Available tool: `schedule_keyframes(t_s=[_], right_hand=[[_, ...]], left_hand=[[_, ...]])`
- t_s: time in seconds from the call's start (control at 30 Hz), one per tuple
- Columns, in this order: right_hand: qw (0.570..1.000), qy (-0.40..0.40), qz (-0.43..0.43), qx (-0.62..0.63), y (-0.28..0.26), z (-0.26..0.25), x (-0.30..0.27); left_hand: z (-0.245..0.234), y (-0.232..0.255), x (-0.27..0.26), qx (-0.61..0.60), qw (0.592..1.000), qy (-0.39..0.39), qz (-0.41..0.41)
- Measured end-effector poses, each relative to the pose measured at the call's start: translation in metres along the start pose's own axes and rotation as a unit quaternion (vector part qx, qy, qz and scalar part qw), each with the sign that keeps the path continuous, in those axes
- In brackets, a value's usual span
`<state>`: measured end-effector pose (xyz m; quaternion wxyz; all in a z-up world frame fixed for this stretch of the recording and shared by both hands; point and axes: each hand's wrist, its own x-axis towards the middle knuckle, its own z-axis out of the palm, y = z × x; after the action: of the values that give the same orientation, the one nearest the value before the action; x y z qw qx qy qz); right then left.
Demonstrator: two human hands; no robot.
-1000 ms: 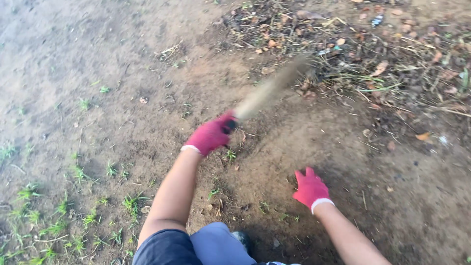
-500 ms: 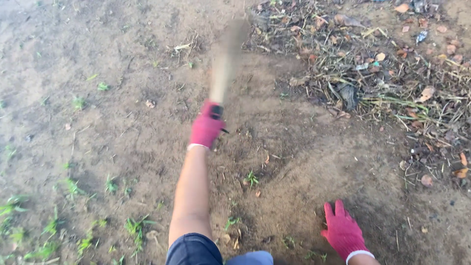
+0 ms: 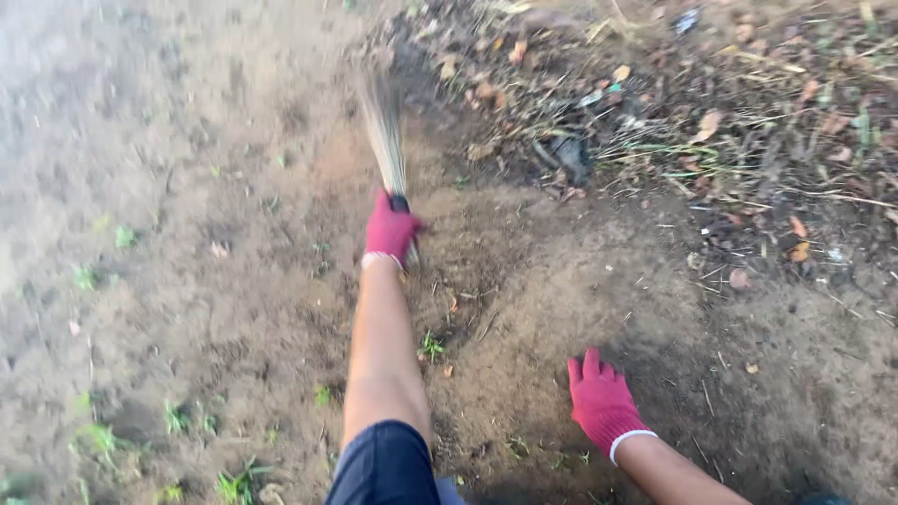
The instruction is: Sweeping dry leaves and debris into a pile on the ground using a hand-held broom.
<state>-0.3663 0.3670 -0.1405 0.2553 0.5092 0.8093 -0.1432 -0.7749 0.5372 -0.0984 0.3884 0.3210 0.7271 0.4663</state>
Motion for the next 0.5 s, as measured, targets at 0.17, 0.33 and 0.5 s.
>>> schedule_keyframes(t_s=[0.17, 0.33, 0.5], right_hand=[[0.992, 0.103, 0.004, -0.076, 0.013, 0.043, 0.023], [0.996, 0.058, -0.072, 0.01, 0.001, -0.034, -0.041], [0.851, -0.122, -0.437, 0.263, -0.08, 0.0, -0.076]], left_hand=[[0.102, 0.018, -0.092, 0.305, 0.942, -0.134, 0.036], [0.095, 0.073, -0.156, 0.387, 0.912, -0.131, 0.044], [0.087, -0.007, -0.137, 0.446, 0.888, -0.101, 0.039]])
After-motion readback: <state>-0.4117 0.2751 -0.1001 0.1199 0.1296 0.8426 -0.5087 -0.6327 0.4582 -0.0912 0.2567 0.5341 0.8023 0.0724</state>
